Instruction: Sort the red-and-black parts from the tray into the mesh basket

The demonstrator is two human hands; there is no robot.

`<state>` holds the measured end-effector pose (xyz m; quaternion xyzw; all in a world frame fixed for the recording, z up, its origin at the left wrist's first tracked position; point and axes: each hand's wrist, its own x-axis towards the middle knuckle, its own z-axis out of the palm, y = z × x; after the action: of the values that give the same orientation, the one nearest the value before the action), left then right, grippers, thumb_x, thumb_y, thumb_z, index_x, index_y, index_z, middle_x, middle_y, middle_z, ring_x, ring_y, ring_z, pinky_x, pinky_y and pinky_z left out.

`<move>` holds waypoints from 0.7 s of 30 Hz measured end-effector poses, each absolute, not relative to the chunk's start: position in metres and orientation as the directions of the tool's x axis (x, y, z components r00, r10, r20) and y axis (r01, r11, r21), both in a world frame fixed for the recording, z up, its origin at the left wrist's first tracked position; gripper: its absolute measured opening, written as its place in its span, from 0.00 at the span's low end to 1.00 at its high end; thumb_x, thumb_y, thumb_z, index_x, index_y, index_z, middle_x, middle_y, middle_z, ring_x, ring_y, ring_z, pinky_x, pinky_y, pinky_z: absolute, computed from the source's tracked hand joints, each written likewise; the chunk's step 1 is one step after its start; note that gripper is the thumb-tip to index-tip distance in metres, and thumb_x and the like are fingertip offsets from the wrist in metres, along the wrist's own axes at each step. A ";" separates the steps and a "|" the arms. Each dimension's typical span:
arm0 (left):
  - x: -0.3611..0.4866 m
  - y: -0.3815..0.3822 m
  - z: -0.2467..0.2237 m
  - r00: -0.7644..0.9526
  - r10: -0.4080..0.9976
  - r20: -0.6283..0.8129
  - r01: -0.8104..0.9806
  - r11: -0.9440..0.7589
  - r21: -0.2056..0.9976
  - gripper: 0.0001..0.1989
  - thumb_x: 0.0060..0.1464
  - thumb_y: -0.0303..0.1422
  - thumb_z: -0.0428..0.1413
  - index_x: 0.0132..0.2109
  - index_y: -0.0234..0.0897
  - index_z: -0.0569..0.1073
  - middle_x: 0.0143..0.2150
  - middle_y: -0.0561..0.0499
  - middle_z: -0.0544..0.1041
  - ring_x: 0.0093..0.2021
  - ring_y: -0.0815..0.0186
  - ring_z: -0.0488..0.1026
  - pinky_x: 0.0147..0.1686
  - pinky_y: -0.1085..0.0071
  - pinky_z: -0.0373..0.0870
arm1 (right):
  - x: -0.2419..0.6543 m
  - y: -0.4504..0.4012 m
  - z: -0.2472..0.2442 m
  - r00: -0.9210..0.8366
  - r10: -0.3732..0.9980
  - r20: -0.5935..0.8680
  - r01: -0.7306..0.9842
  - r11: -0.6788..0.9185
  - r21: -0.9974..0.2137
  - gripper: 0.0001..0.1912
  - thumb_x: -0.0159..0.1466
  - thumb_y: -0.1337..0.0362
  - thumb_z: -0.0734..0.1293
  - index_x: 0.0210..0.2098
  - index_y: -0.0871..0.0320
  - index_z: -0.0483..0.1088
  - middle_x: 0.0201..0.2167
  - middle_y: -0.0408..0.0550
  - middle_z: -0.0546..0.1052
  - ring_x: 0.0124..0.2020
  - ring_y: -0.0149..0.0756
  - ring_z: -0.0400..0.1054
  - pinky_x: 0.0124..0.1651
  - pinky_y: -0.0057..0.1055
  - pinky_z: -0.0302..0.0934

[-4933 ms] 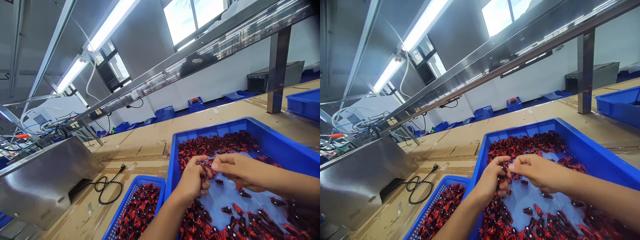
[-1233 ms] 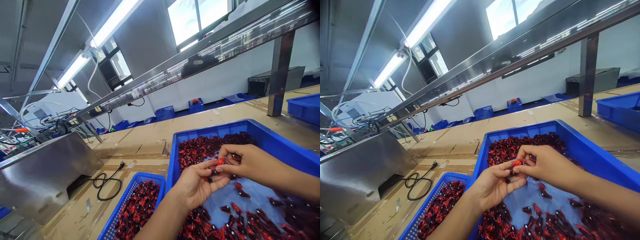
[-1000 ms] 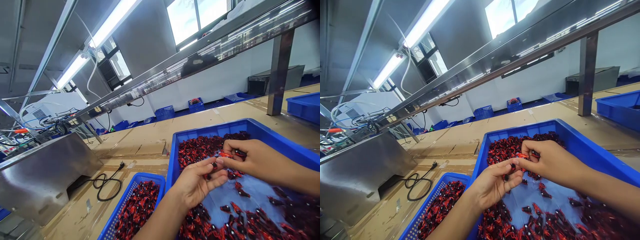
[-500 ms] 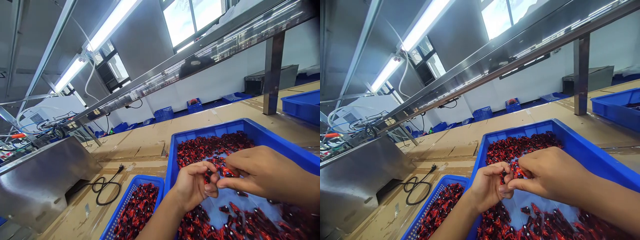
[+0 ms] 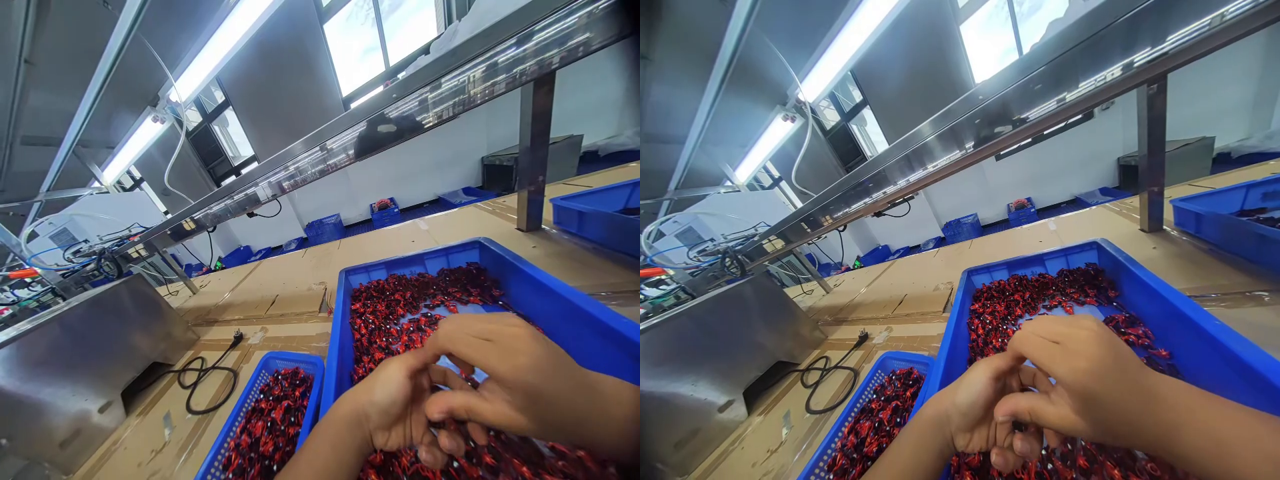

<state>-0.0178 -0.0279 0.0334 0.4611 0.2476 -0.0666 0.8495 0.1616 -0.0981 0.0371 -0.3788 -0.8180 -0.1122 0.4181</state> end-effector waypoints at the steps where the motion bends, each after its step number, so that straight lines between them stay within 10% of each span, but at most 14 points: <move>1: -0.017 -0.029 0.034 0.869 0.102 -0.485 0.345 0.578 0.740 0.32 0.67 0.60 0.45 0.40 0.34 0.76 0.29 0.45 0.74 0.19 0.68 0.65 0.15 0.76 0.58 | 0.159 -0.101 0.038 -0.342 0.543 0.767 0.705 0.688 -0.173 0.24 0.73 0.42 0.65 0.33 0.54 0.74 0.24 0.44 0.76 0.25 0.36 0.69 0.27 0.34 0.58; 8: -0.012 -0.024 0.023 0.844 0.049 -0.534 0.396 0.615 0.682 0.40 0.67 0.54 0.34 0.31 0.29 0.78 0.20 0.40 0.71 0.16 0.61 0.69 0.13 0.71 0.63 | 0.140 -0.112 0.048 -0.397 0.690 0.605 0.587 0.698 -0.411 0.07 0.71 0.66 0.65 0.44 0.52 0.76 0.39 0.47 0.79 0.38 0.37 0.73 0.38 0.32 0.69; 16: -0.019 -0.026 0.042 0.813 0.240 -0.530 0.127 0.816 0.564 0.21 0.63 0.49 0.57 0.35 0.35 0.72 0.26 0.53 0.69 0.16 0.75 0.58 0.11 0.81 0.45 | 0.163 -0.097 0.049 -0.288 0.700 0.654 0.515 0.689 -0.510 0.12 0.77 0.58 0.61 0.49 0.50 0.76 0.42 0.46 0.81 0.43 0.37 0.76 0.45 0.33 0.69; 21: -0.023 -0.026 0.052 0.806 0.349 -0.478 0.100 0.716 0.691 0.16 0.62 0.43 0.60 0.33 0.37 0.66 0.27 0.59 0.63 0.17 0.80 0.43 0.14 0.83 0.35 | 0.199 -0.060 0.048 -0.174 0.869 0.463 0.680 0.446 -0.582 0.21 0.76 0.48 0.60 0.40 0.53 0.78 0.36 0.48 0.82 0.38 0.41 0.76 0.42 0.36 0.65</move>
<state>-0.0229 -0.0260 0.0517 0.3699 0.3032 0.0710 0.8753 0.1989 -0.0599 0.0480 -0.5118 -0.7564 0.1218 0.3887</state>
